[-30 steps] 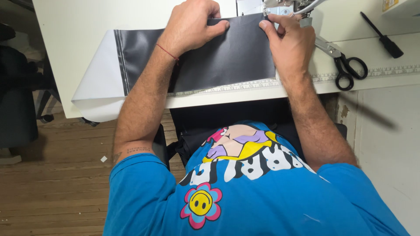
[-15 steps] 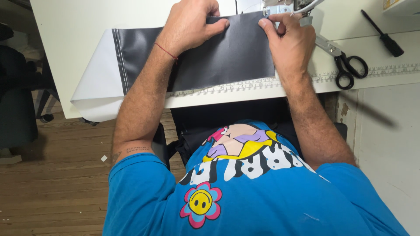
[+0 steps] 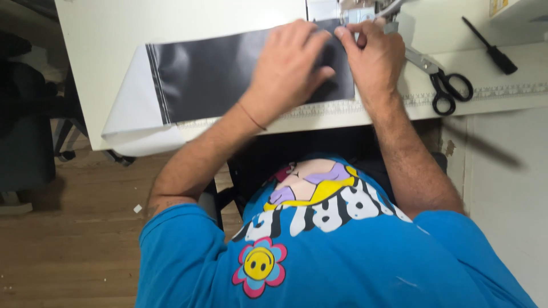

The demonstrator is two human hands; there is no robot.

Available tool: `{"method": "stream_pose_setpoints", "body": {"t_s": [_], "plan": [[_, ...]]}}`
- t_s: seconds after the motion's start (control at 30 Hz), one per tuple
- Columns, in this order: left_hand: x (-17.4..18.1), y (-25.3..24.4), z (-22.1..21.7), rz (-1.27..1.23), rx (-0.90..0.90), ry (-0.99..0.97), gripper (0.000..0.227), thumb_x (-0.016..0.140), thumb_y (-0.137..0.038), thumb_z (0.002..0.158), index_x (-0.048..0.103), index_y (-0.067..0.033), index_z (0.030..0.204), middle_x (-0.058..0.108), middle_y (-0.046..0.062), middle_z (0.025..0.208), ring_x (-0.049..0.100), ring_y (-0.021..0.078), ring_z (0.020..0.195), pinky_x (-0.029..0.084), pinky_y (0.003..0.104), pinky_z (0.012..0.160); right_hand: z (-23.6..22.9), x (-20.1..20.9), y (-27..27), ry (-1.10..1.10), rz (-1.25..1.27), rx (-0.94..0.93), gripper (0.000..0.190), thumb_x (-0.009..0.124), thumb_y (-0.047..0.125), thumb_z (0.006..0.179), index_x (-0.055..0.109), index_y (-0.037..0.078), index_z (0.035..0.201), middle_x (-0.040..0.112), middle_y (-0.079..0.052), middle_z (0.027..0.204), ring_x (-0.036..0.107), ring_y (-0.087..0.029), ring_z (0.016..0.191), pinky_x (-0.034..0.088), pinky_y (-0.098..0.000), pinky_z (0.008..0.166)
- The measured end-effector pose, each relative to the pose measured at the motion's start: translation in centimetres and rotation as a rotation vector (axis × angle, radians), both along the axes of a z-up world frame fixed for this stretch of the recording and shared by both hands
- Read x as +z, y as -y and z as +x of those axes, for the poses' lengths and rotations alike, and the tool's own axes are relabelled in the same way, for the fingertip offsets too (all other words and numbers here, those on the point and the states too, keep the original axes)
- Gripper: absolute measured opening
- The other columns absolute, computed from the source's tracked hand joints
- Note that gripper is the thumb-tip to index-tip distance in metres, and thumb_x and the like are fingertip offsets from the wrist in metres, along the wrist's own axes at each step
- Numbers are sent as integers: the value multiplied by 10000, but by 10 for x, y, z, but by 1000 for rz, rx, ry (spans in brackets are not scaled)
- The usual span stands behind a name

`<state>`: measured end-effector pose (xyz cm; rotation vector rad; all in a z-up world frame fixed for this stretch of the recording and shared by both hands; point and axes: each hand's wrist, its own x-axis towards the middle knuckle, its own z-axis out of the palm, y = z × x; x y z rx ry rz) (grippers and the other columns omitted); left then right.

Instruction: Cutting and aligning leather pieces on a sewing station workbench.

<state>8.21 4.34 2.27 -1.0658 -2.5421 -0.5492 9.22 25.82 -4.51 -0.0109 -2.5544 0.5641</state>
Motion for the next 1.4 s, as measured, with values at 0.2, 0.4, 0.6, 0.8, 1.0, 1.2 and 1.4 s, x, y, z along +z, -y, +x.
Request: {"method": "stream_pose_setpoints", "body": {"t_s": [0.2, 0.4, 0.6, 0.8, 1.0, 1.2, 1.4], "plan": [[-19, -21, 40, -236, 106, 163, 656, 552, -642, 1062, 456, -217, 1552, 385, 168, 1608, 312, 408, 1498, 249, 730, 1166, -4, 3, -8, 22, -80, 83, 203, 868, 358, 984, 831, 165, 932, 682, 35, 663, 671, -157, 595, 528, -329, 581], [-12, -28, 46, -95, 150, 205, 592, 658, -513, 973, 533, -218, 1471, 406, 194, 1534, 272, 399, 1479, 185, 767, 1160, -3, 7, -17, 105, -207, 280, 254, 884, 129, 1011, 698, 122, 839, 608, 36, 712, 531, -127, 643, 433, -339, 620], [-14, -28, 48, -48, 147, 233, 659, 679, -615, 983, 521, -231, 1495, 387, 169, 1558, 329, 374, 1475, 107, 752, 1188, -3, 5, -25, 206, -191, 261, 392, 862, 200, 1054, 565, 133, 807, 565, 42, 719, 508, -139, 663, 407, -360, 631], [-26, -28, 46, -65, 183, 206, 747, 599, -703, 969, 485, -222, 1529, 396, 126, 1607, 260, 343, 1533, 88, 699, 1230, 13, 26, -20, 121, -104, 385, 147, 864, 84, 1019, 805, 69, 1153, 657, -10, 718, 577, -134, 609, 529, -316, 643], [-25, -27, 45, -96, 204, 148, 753, 616, -751, 951, 505, -315, 1555, 353, 105, 1645, 319, 322, 1539, 152, 659, 1238, 54, 46, -34, 183, -17, 359, 94, 790, 155, 1012, 827, 98, 1078, 641, -78, 782, 642, -289, 680, 507, -429, 689], [-20, -27, 48, -156, 222, 165, 761, 572, -766, 963, 466, -313, 1564, 380, 103, 1637, 339, 324, 1527, 158, 656, 1230, 80, 79, -101, -359, 75, 255, 134, 772, -147, 1029, 801, -92, 1148, 789, -161, 978, 676, -282, 791, 564, -407, 789], [-21, -25, 47, -136, 213, 161, 756, 571, -758, 970, 455, -317, 1573, 370, 98, 1647, 323, 326, 1541, 136, 678, 1239, 88, 69, -166, -471, 246, 39, 356, 656, 166, 1192, 706, -183, 1240, 714, -334, 1195, 708, -497, 1033, 578, -524, 888]]}}
